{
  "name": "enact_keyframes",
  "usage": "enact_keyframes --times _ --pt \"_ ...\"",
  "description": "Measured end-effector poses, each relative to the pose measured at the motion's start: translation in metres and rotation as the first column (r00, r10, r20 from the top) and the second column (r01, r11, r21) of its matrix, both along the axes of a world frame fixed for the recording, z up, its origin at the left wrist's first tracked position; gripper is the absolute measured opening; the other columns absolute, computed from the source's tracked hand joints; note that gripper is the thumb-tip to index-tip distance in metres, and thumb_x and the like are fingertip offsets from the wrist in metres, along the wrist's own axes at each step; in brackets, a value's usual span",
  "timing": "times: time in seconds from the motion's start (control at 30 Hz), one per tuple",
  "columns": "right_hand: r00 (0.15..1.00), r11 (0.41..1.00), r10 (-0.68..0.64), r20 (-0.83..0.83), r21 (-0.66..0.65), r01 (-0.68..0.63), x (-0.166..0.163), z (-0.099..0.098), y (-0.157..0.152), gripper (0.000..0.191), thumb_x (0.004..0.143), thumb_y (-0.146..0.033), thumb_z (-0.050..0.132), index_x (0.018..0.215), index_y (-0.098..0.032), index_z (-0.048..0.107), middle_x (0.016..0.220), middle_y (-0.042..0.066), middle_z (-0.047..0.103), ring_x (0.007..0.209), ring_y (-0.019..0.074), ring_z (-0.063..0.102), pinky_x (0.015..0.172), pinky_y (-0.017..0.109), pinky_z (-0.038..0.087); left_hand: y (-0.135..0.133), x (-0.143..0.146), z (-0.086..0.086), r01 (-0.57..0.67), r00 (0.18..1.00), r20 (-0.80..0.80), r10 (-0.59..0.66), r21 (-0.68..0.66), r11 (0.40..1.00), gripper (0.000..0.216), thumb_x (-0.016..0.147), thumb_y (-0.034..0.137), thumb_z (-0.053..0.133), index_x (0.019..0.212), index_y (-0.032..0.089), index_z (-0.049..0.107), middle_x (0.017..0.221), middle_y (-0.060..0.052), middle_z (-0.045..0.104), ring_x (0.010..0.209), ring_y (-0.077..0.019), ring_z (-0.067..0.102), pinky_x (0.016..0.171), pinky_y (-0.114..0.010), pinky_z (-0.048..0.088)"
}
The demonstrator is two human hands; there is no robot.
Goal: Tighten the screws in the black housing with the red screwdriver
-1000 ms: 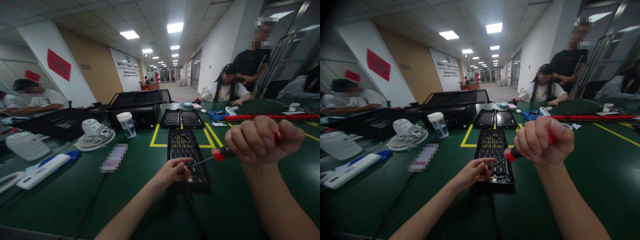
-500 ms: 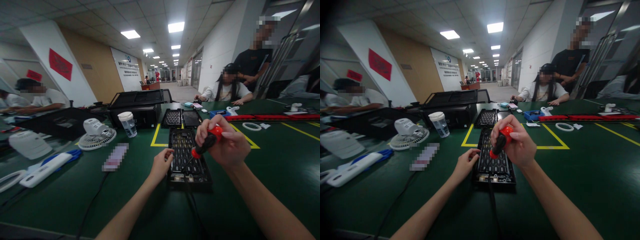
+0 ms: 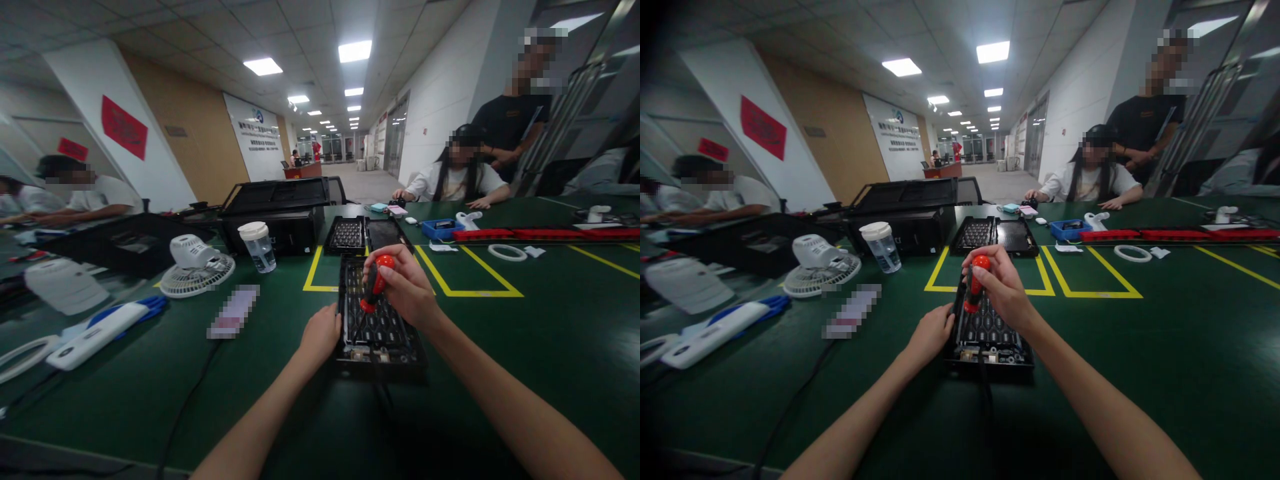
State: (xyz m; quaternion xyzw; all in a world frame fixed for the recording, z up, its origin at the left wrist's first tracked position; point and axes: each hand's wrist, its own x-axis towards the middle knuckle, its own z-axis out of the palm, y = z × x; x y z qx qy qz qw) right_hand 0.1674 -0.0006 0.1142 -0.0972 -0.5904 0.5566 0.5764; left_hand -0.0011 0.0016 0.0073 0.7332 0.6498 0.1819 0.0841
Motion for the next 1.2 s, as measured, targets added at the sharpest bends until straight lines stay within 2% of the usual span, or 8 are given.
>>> enact_keyframes --times 0.27,0.83,1.2 --pt "1.0 1.0 0.015 0.027 -0.016 -0.014 -0.006 -0.011 0.004 0.015 0.08 -0.019 0.052 0.094 -0.02 0.047 0.091 0.004 0.054 0.076 0.0123 0.054 0.069 0.028 0.047 -0.003 0.001 0.003 0.013 0.999 -0.045 -0.014 -0.038 0.999 0.029 0.087 0.028 0.029 0.109 0.02 0.046 0.1 -0.007 0.062 0.093 -0.017 0.058 0.08 -0.027 0.041" --pt "1.0 0.999 0.031 -0.001 -0.017 -0.031 -0.008 -0.014 0.005 0.014 0.081 -0.015 0.049 0.094 -0.02 0.048 0.092 0.003 0.054 0.079 0.0122 0.054 0.07 0.027 0.046 -0.005 0.001 0.003 0.005 0.996 -0.091 -0.009 -0.036 0.999 0.03 0.088 0.029 0.026 0.11 0.021 0.045 0.099 -0.006 0.062 0.092 -0.0173 0.058 0.078 -0.028 0.042" --pt "1.0 1.0 -0.004 0.025 -0.023 0.004 -0.008 -0.012 0.004 0.014 0.08 -0.019 0.051 0.093 -0.02 0.047 0.091 0.003 0.054 0.077 0.0127 0.054 0.069 0.028 0.048 -0.005 0.001 0.003 0.002 0.997 -0.076 -0.005 -0.037 0.999 0.03 0.088 0.031 0.027 0.11 0.021 0.045 0.098 -0.007 0.062 0.091 -0.018 0.059 0.078 -0.028 0.042"
